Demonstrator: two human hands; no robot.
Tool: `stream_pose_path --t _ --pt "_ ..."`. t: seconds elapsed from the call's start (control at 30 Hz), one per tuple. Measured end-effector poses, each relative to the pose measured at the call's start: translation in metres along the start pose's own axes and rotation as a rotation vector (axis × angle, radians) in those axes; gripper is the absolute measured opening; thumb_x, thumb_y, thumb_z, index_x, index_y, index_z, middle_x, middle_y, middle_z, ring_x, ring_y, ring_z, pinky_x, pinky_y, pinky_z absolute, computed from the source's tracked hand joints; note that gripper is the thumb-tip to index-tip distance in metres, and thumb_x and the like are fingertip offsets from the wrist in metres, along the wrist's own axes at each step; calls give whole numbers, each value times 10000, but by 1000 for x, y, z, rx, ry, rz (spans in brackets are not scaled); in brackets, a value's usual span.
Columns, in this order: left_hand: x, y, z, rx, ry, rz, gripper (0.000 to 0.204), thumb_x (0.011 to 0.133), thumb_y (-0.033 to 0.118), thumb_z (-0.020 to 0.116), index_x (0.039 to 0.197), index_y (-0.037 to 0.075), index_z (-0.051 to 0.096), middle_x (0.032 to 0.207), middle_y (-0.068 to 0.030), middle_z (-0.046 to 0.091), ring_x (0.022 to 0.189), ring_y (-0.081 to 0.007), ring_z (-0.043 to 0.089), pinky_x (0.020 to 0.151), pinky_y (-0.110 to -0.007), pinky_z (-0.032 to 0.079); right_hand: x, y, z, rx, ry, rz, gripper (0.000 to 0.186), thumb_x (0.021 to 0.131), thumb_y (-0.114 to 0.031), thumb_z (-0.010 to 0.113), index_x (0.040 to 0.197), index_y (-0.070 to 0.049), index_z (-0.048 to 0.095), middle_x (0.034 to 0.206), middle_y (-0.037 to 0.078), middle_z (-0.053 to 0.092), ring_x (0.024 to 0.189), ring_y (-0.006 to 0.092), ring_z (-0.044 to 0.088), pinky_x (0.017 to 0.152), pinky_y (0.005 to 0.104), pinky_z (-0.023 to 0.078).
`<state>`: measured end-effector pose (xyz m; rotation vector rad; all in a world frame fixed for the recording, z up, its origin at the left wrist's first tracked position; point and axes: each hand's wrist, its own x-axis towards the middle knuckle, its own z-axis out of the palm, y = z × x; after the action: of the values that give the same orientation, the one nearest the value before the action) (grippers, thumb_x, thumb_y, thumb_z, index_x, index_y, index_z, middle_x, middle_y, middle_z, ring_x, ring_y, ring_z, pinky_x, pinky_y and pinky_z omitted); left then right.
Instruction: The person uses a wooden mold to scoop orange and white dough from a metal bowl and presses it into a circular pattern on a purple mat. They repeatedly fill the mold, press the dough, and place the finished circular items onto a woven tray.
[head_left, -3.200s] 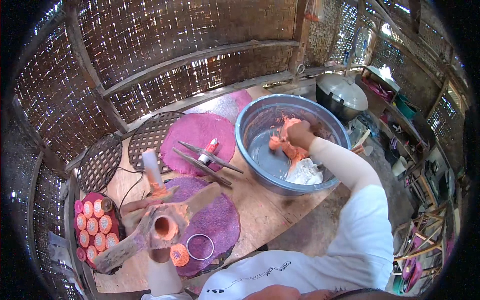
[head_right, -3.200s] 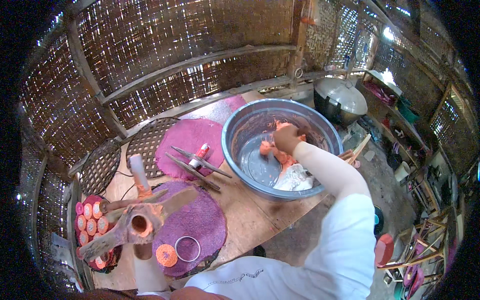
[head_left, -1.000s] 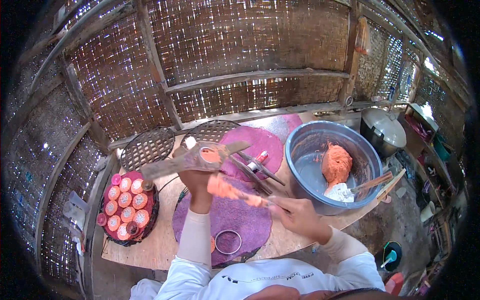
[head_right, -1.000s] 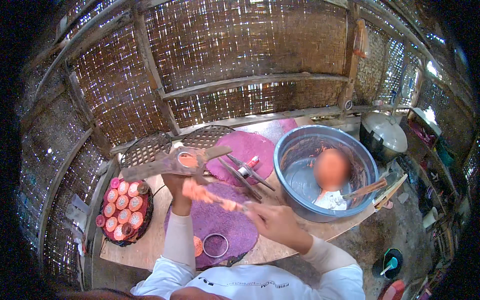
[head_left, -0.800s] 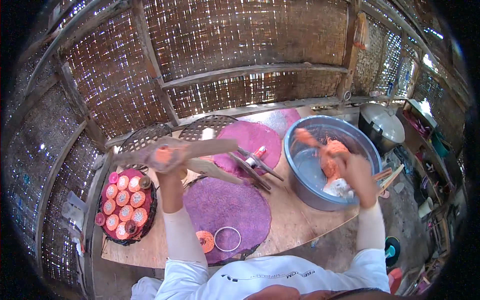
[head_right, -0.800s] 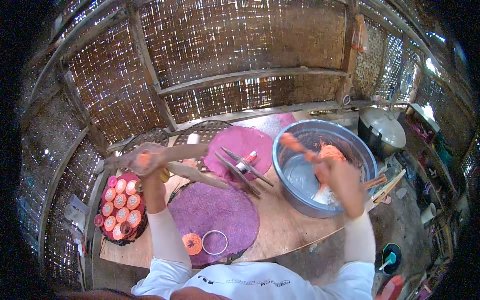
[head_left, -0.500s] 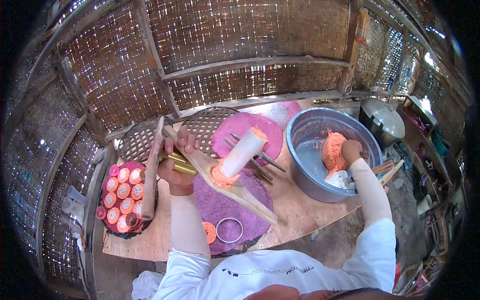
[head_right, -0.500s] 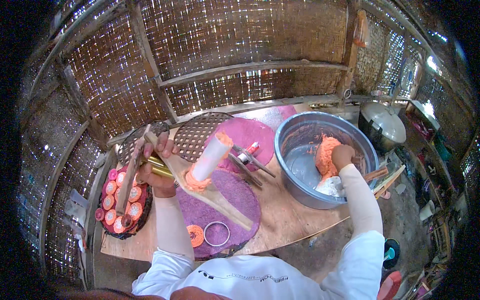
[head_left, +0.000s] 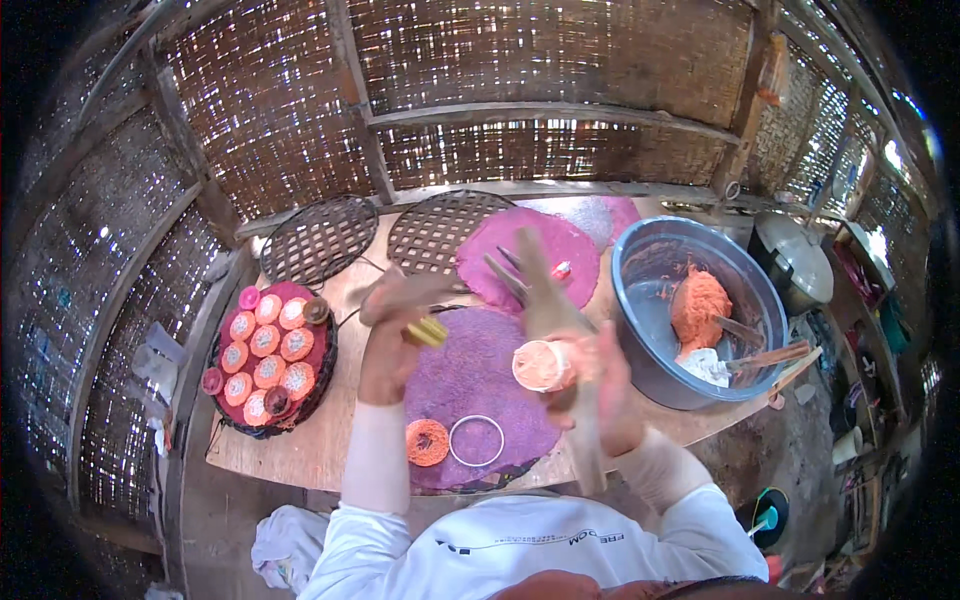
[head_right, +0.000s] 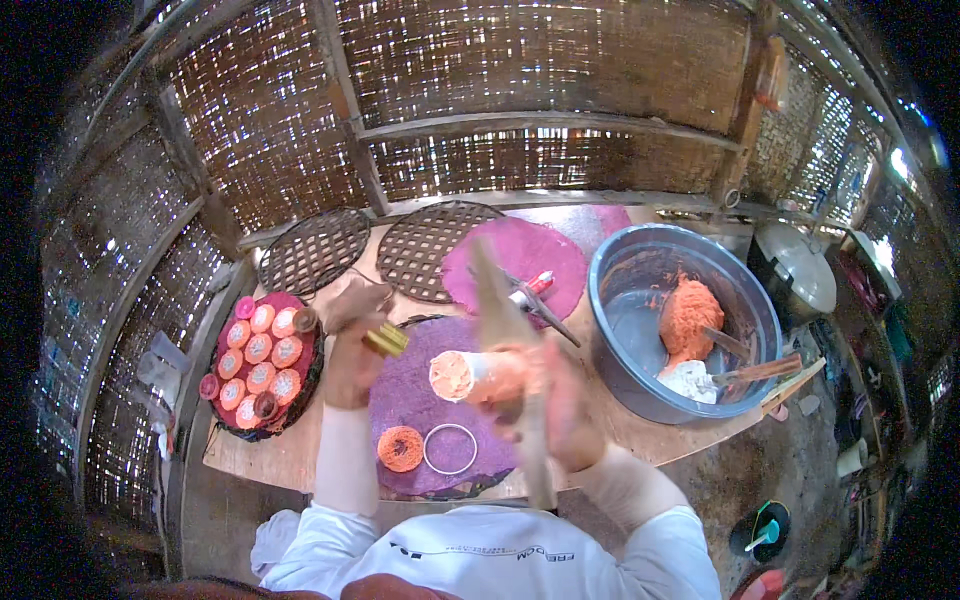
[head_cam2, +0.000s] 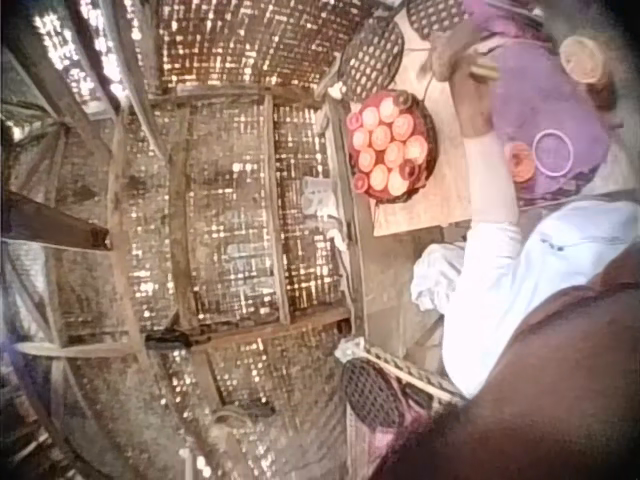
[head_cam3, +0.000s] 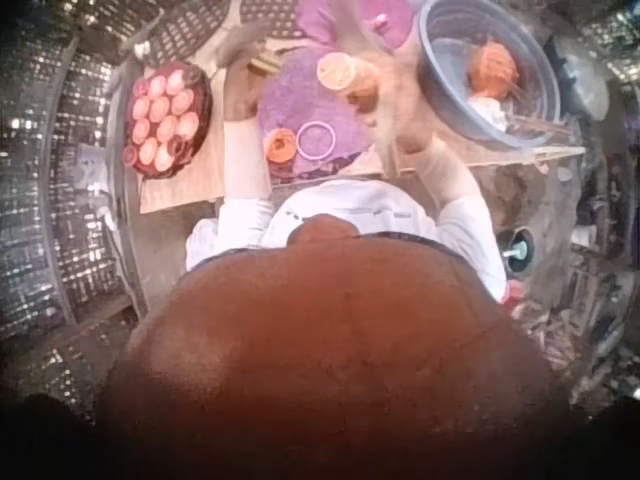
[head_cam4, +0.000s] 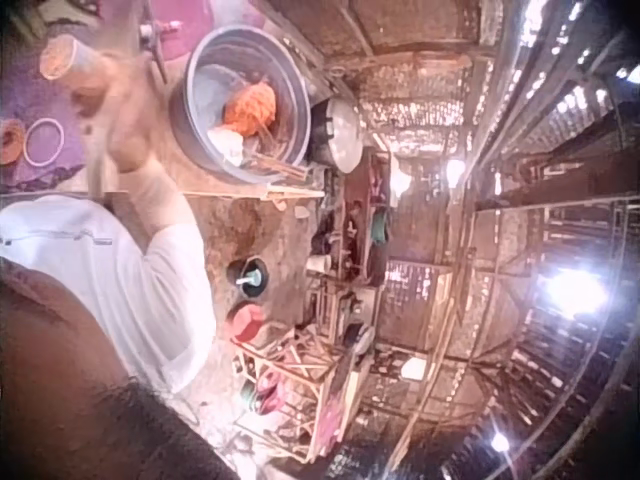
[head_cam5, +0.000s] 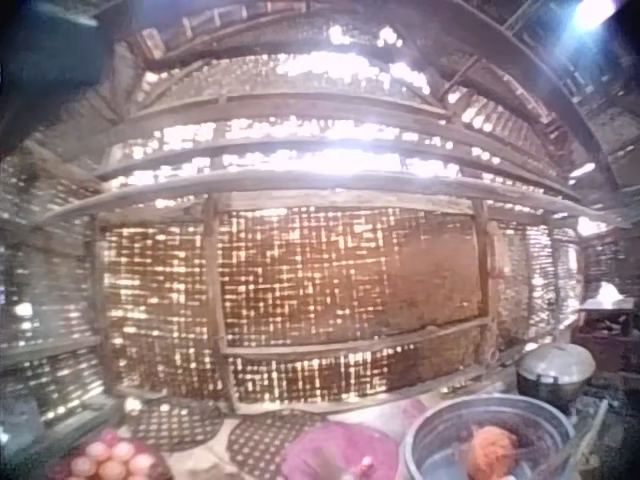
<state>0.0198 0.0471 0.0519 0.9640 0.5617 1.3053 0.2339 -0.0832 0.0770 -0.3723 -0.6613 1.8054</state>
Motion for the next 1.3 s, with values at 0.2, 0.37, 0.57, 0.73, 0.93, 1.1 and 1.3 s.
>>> stream_pose_path --t 0.2,0.37,0.57,0.73,0.93,1.1,1.3 --pt "-51 -19 -17 1233 -49 731 427 652 407 716 869 51 628 788 -88 623 747 -233 604 674 -384 446 13 -4 -11 -812 128 -238 624 846 -462 497 1236 -6 327 916 109 548 693 163 537 573 282 467" --pt "-82 18 2 1342 -135 572 516 560 535 717 822 95 653 735 -69 630 697 -257 593 641 -393 431 19 -20 30 -1554 -87 -460 853 772 -428 601 1325 70 184 1204 196 424 1105 285 425 950 394 313" --pt "-103 17 10 1477 -295 512 374 635 460 670 832 142 666 713 -81 631 621 -290 596 557 -398 423 18 -12 53 -1680 -281 -429 901 718 -353 684 1336 59 174 1327 268 294 1178 390 370 979 408 303" --pt "-120 -9 24 1246 -235 302 391 645 450 664 910 162 667 646 -113 608 560 -298 591 480 -396 431 6 23 36 -1631 -293 -261 890 717 -311 704 1327 67 177 1263 294 351 1118 429 429 929 413 373" --pt "-118 -59 -6 1026 -166 185 388 661 384 674 935 112 650 701 -153 607 600 -309 597 522 -385 451 12 24 0 -1206 -206 173 730 792 -260 636 1318 43 230 1206 178 461 1043 272 513 900 349 395" --pt "-70 2 -15 906 -524 112 645 614 282 771 1159 59 509 1071 -138 560 1016 -268 518 862 -361 380 -4 -7 -21 -658 -230 713 575 894 -476 378 1186 12 459 1024 82 554 872 155 541 779 270 415" --pt "-32 20 -36 -674 -298 160 783 769 534 562 1331 52 310 1112 -72 509 1097 -294 453 961 -420 355 11 -16 -35 -784 -269 876 625 882 -537 368 1151 15 482 966 91 561 864 157 540 749 285 431"
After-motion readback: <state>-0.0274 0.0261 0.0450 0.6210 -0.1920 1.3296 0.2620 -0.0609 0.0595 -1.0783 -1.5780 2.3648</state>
